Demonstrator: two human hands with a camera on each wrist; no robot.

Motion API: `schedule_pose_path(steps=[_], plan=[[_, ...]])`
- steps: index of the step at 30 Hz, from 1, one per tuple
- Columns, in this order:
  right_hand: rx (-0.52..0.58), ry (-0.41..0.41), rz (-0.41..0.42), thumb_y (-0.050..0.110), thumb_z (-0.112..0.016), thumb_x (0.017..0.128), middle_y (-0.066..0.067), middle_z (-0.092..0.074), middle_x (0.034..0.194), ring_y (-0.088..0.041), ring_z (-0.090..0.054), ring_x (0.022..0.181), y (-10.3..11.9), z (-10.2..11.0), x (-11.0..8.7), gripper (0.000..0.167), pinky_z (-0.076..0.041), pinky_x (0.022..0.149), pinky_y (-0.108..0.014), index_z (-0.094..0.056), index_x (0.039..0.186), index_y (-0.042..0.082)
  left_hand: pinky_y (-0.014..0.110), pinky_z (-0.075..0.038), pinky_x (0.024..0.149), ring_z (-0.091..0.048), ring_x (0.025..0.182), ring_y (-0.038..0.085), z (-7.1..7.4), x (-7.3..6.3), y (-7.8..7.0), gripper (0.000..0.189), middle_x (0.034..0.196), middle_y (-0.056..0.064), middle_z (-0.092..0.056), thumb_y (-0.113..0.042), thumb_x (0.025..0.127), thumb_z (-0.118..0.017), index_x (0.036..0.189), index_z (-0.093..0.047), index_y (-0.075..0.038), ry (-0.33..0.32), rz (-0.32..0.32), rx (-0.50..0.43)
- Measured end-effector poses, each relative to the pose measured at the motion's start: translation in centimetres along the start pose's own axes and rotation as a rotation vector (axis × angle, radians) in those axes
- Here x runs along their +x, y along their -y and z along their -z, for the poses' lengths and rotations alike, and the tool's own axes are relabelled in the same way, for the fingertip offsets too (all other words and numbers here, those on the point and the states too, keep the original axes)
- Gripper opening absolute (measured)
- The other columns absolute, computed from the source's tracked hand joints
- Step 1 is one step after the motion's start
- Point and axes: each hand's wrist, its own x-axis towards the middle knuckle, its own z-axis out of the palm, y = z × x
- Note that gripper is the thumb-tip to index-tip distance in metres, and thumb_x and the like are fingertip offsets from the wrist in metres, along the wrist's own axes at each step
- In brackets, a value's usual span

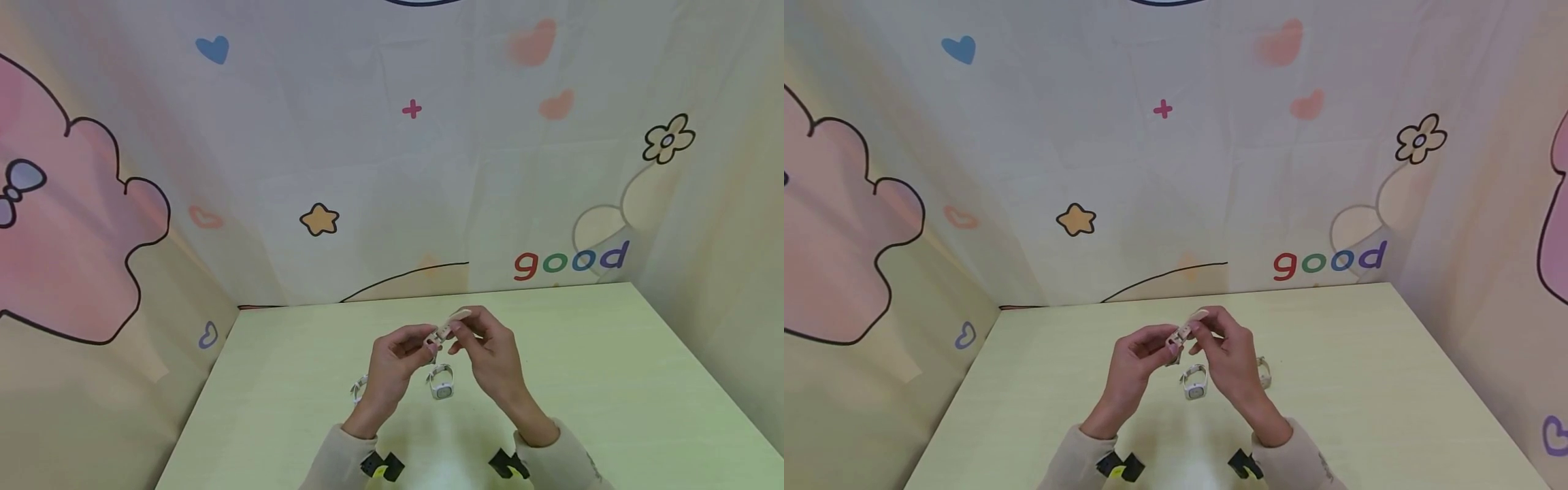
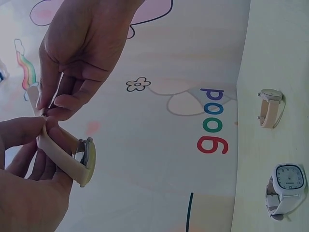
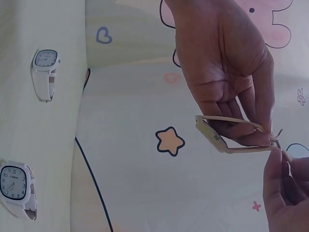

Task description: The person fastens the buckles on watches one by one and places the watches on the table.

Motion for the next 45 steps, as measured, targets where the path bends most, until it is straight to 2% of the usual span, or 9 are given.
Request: schedule_pose_path(steps=[7,12,19,30,38,45], plan=[[0.036,-0.002,-0.023,0.000,-0.056,0.097,-0.019,-0.065,0.093,-0.008,-0.065,0.081,0.03,0.15,0.04,0.010,-0.058,0.064,-0.024,-0.058,0.107,-0.003,0.027,-0.059,0.080,-0.071,0.090,0.010,-0.04,0.00,-0.03,0.027,0.109,0.017,-0.069,-0.013,0.091,-0.070,0.115,-0.068,-0.001,0.005,-0.009,-0.009],[0.038,-0.014,-0.034,0.000,-0.058,0.096,-0.017,-0.064,0.093,-0.008,-0.066,0.081,0.09,0.03,0.00,0.010,-0.058,0.064,-0.025,-0.060,0.106,-0.003,0.023,-0.056,0.073,-0.068,0.086,0.008,-0.12,0.05,0.14,0.026,0.102,0.006,-0.071,-0.018,0.090,-0.072,0.112,-0.070,-0.004,-0.022,-0.011,0.023],[0.057,0.007,-0.020,0.000,-0.056,0.097,-0.016,-0.064,0.092,-0.009,-0.065,0.080,0.12,0.01,-0.04,0.010,-0.058,0.064,-0.024,-0.059,0.106,-0.004,0.022,-0.051,0.067,-0.061,0.075,0.008,-0.16,0.18,0.32,0.023,0.090,-0.004,-0.070,-0.016,0.091,-0.071,0.109,-0.070,-0.002,-0.038,-0.028,0.017],[0.021,0.020,-0.032,0.003,-0.059,0.097,-0.015,-0.066,0.093,-0.009,-0.066,0.080,0.11,0.07,-0.26,0.011,-0.058,0.065,-0.025,-0.061,0.107,0.000,0.021,-0.051,0.067,-0.062,0.074,0.008,-0.20,0.06,0.36,0.024,0.090,-0.005,-0.070,-0.016,0.092,-0.070,0.110,-0.069,0.000,-0.042,-0.035,-0.010],[0.003,0.018,-0.045,0.003,-0.060,0.096,-0.014,-0.066,0.092,-0.009,-0.066,0.080,0.22,0.01,-0.37,0.010,-0.058,0.066,-0.025,-0.063,0.106,0.002,0.024,-0.056,0.072,-0.064,0.079,0.009,-0.25,0.00,0.26,0.023,0.094,-0.003,-0.070,-0.016,0.092,-0.069,0.109,-0.068,-0.001,-0.049,-0.005,-0.027],[-0.009,0.030,-0.048,0.005,-0.062,0.096,-0.013,-0.066,0.094,-0.010,-0.066,0.080,0.27,0.01,-0.41,0.010,-0.058,0.066,-0.026,-0.064,0.105,0.004,0.025,-0.056,0.071,-0.062,0.076,0.009,-0.24,0.02,0.00,0.019,0.090,-0.003,-0.069,-0.012,0.092,-0.069,0.106,-0.068,0.001,-0.052,0.007,-0.031]])
